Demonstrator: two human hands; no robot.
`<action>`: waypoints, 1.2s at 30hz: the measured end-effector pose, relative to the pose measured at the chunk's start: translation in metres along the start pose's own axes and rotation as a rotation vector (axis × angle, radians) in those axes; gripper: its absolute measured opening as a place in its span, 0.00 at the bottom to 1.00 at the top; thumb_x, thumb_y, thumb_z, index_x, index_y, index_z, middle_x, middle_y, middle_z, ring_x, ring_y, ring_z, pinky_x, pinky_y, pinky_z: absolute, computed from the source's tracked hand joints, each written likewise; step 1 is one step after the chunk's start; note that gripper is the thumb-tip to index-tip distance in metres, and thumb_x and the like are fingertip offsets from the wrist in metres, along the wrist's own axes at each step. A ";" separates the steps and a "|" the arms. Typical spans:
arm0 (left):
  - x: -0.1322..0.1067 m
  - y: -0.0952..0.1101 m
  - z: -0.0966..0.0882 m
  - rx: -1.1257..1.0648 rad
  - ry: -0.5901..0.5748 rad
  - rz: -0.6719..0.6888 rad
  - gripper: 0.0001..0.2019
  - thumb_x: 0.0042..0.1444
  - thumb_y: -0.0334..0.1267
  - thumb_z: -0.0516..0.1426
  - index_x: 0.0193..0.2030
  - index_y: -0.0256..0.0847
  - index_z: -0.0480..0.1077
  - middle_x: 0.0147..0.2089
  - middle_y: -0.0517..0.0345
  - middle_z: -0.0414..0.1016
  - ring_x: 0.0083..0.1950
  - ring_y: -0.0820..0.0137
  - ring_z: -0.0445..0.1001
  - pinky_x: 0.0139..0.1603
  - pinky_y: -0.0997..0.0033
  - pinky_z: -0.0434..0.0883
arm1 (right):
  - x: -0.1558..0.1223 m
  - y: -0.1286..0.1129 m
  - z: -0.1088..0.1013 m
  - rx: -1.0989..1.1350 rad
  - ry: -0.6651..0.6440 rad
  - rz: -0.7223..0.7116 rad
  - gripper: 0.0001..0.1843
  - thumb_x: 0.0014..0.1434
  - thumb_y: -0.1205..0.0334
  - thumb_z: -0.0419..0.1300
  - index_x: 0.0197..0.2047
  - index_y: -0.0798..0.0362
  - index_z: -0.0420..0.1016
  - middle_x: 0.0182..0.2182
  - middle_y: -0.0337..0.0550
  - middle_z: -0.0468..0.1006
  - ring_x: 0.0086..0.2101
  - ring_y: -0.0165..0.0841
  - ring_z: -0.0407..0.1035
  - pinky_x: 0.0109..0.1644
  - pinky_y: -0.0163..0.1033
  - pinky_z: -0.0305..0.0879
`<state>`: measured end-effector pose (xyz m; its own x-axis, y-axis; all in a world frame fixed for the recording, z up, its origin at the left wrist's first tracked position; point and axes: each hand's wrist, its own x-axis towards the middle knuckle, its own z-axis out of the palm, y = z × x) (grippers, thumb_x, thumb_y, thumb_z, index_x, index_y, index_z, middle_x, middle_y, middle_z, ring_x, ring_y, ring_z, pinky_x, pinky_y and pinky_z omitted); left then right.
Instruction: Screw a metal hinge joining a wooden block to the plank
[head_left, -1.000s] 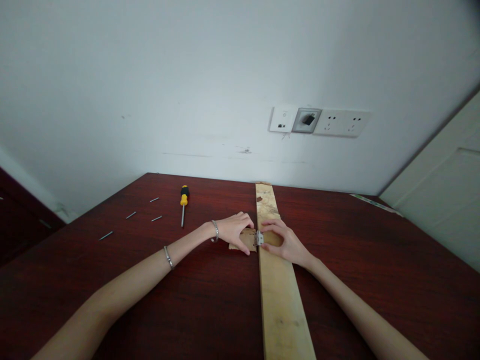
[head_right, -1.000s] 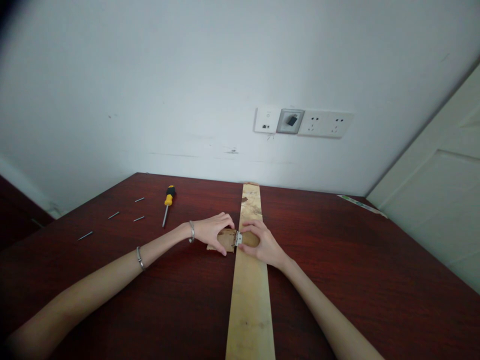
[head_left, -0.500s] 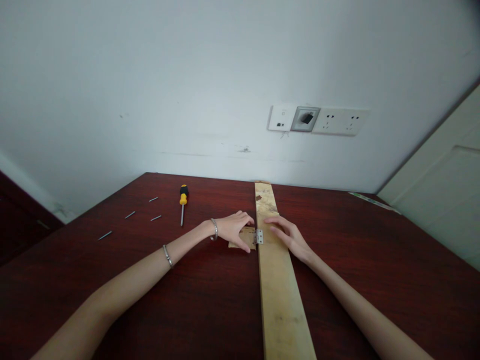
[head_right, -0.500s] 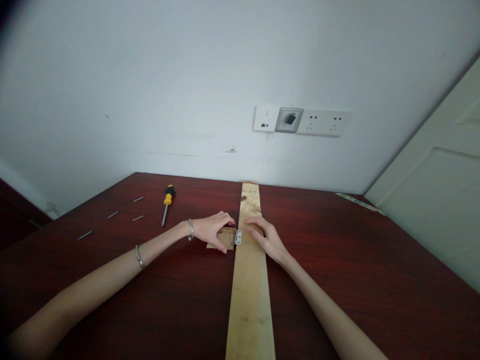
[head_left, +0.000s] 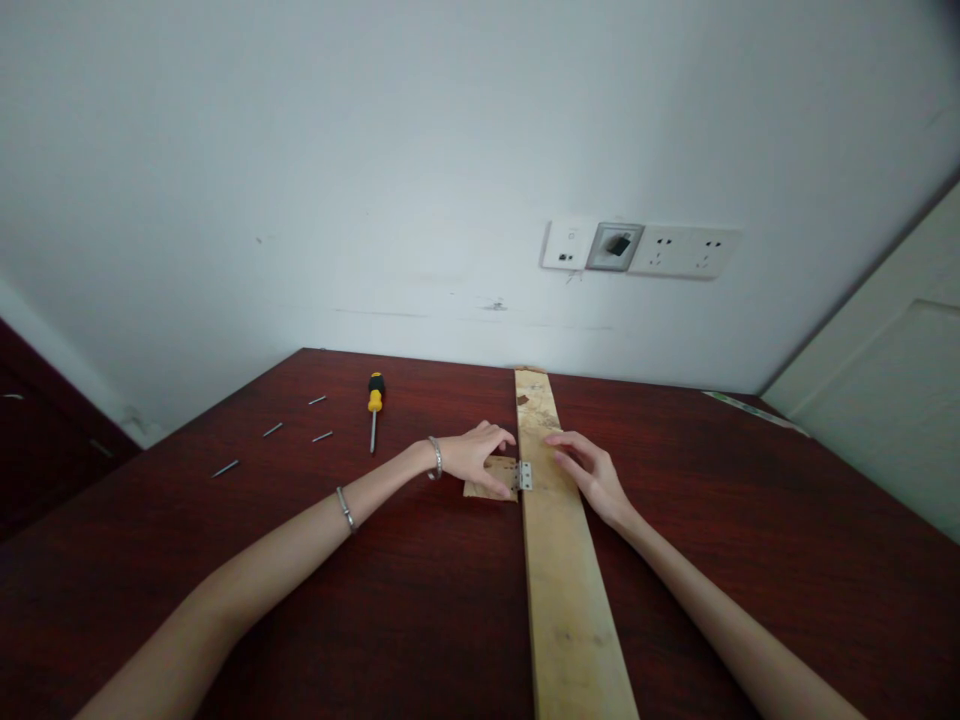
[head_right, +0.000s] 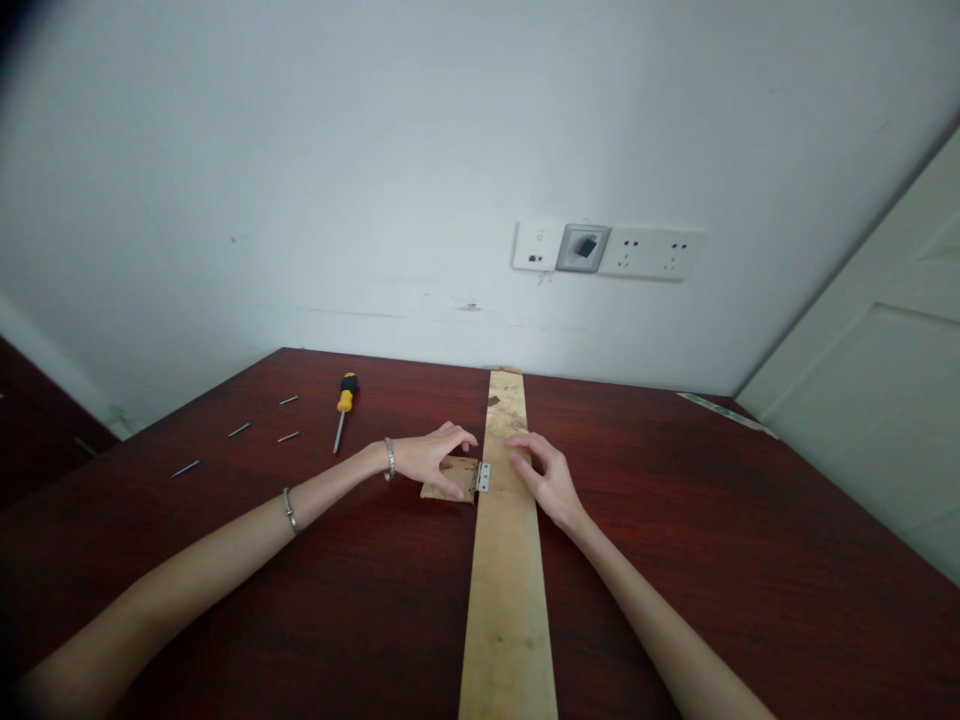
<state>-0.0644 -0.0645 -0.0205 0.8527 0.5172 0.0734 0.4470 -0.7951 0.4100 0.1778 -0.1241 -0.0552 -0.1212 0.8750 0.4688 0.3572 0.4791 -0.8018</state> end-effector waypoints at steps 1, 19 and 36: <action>0.000 0.002 -0.004 -0.001 0.045 0.009 0.34 0.44 0.53 0.67 0.52 0.37 0.61 0.46 0.49 0.66 0.48 0.61 0.63 0.51 0.61 0.65 | 0.000 0.001 -0.001 -0.007 0.023 -0.009 0.10 0.59 0.54 0.57 0.39 0.49 0.76 0.43 0.46 0.77 0.47 0.41 0.69 0.56 0.50 0.63; -0.121 -0.056 -0.131 0.203 0.569 -0.480 0.07 0.53 0.37 0.56 0.33 0.38 0.75 0.41 0.54 0.75 0.49 0.65 0.69 0.58 0.65 0.61 | 0.004 0.015 -0.006 0.008 0.285 0.079 0.18 0.58 0.48 0.51 0.32 0.49 0.77 0.40 0.46 0.78 0.46 0.43 0.70 0.58 0.50 0.59; -0.224 -0.119 -0.083 0.006 0.264 -0.867 0.08 0.42 0.39 0.61 0.28 0.36 0.76 0.29 0.57 0.78 0.32 0.71 0.73 0.32 0.77 0.66 | 0.007 0.021 -0.010 -0.042 0.230 0.209 0.17 0.51 0.47 0.52 0.30 0.48 0.78 0.41 0.48 0.80 0.48 0.47 0.71 0.58 0.48 0.60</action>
<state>-0.3311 -0.0595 -0.0104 0.1275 0.9904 -0.0528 0.9055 -0.0945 0.4137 0.1932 -0.1083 -0.0649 0.1695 0.9131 0.3709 0.3905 0.2833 -0.8759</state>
